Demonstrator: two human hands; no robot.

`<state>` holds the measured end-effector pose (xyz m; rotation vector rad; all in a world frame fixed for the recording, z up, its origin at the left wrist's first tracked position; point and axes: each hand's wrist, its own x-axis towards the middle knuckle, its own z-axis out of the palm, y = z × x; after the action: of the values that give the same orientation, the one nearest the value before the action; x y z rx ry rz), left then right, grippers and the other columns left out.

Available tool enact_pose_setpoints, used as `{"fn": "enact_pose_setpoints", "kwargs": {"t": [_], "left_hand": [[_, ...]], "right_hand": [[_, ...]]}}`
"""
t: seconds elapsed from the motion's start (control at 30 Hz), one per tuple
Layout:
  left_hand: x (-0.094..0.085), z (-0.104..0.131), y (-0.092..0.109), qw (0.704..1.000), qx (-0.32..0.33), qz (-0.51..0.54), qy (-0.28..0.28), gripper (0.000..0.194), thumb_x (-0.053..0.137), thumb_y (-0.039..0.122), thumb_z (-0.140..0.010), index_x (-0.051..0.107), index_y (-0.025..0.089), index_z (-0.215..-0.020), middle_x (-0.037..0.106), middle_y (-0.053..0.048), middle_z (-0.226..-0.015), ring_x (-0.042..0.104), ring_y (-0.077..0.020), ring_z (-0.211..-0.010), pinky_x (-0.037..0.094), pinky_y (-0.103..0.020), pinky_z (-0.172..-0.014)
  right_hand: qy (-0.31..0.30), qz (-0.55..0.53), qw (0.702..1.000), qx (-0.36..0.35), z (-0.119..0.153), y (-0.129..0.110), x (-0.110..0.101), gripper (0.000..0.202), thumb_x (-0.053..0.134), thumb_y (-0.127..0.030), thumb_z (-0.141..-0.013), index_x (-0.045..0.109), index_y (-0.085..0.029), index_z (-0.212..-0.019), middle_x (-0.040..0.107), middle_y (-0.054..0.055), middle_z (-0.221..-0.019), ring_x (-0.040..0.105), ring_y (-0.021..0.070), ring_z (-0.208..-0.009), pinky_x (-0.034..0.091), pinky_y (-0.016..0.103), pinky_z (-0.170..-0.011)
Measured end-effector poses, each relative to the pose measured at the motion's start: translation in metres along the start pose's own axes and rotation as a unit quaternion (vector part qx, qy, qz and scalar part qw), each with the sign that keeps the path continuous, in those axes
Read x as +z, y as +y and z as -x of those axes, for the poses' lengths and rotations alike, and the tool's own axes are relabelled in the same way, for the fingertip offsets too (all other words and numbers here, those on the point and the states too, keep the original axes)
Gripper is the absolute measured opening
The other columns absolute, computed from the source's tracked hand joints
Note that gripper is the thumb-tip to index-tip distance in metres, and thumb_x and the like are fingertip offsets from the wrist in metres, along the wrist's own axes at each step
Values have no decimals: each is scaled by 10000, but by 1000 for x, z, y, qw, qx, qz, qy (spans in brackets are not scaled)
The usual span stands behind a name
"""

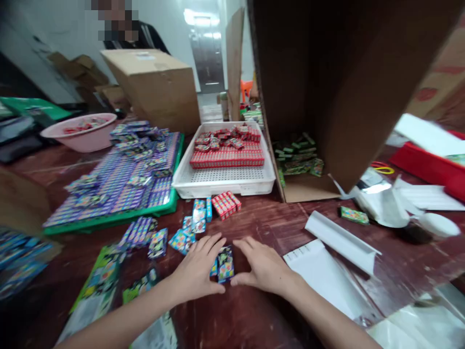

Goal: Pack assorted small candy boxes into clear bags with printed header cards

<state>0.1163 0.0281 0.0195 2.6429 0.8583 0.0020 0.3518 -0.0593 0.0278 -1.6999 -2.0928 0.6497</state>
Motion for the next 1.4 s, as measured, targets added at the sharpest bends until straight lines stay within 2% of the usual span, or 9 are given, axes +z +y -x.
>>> {"fn": "enact_pose_setpoints", "kwargs": {"t": [0.17, 0.27, 0.4, 0.53, 0.7, 0.9, 1.1, 1.27, 1.4], "left_hand": [[4, -9, -9, 1000, 11, 7, -28, 852, 808, 480, -710, 479, 271, -1468, 504, -123, -1512, 468, -376, -1377, 392, -555, -1134], [-11, -23, -8, 999, 34, 1, 11, 886, 807, 606, -697, 502, 231, -1440, 470, -150, -1533, 450, -381, -1381, 386, -548, -1136], [-37, -68, -11, 987, -16, -75, 144, 598, 687, 500, -875, 535, 199, -1369, 589, -141, -1372, 495, -351, -1273, 410, -512, -1072], [-45, -109, -28, 973, -90, -132, 168, 710, 788, 504, -770, 528, 167, -1339, 628, -149, -1233, 515, -370, -1172, 436, -506, -980], [-41, -103, -38, 973, -104, -105, 176, 818, 818, 433, -713, 448, 160, -1389, 567, -163, -1266, 500, -379, -1201, 419, -515, -1018], [-35, -72, 18, 988, 39, 0, 148, 884, 803, 364, -752, 329, 181, -1476, 470, -153, -1410, 485, -336, -1301, 404, -458, -1074], [12, -70, 65, 990, 137, 4, -26, 1035, 806, 423, -782, 185, 155, -1566, 560, -176, -1422, 535, -346, -1261, 376, -444, -1035], [16, -58, 45, 992, 128, -5, -12, 1272, 867, 462, -711, 12, 158, -1603, 362, -222, -1594, 399, -362, -1434, 285, -457, -1142], [-22, -18, 19, 988, 147, -25, -45, 1206, 857, 531, -689, 154, 198, -1610, 381, -191, -1597, 341, -375, -1478, 203, -506, -1206]], "right_hand": [[296, 75, 942, 141, -23, 102, -105, 448, 533, -482, -959, 557, -170, -1279, 662, 158, -1202, 675, 274, -1046, 555, 436, -921], [288, 87, 935, 186, -49, 162, -138, 539, 659, -377, -847, 554, -101, -1298, 654, 217, -1217, 651, 348, -1098, 524, 508, -952], [244, 68, 947, 197, -92, 196, -129, 610, 723, -189, -716, 576, -61, -1294, 668, 251, -1231, 631, 387, -1153, 492, 479, -977], [268, 42, 933, 236, -99, 191, -117, 549, 715, -194, -760, 596, -59, -1278, 703, 269, -1120, 674, 393, -1035, 487, 474, -876], [368, -29, 890, 265, -40, 163, -119, 543, 601, -361, -902, 523, -135, -1390, 675, 247, -1190, 673, 259, -938, 466, 411, -803], [323, -244, 878, 256, 41, 89, -69, 355, 679, -519, -837, 679, -217, -1026, 730, 67, -914, 681, 177, -722, 578, 327, -668], [315, -438, 778, 323, 71, 34, 6, 440, 792, -546, -763, 622, -216, -999, 733, 42, -932, 731, 193, -807, 643, 369, -741], [159, -137, 937, 278, 89, 26, 14, 399, 664, -589, -867, 652, -215, -1004, 729, 94, -953, 714, 287, -868, 600, 507, -821], [89, 77, 990, 81, 77, 41, -11, 869, 743, -572, -810, 399, -219, -1526, 449, 170, -1554, 413, 389, -1428, 379, 597, -1149]]}}
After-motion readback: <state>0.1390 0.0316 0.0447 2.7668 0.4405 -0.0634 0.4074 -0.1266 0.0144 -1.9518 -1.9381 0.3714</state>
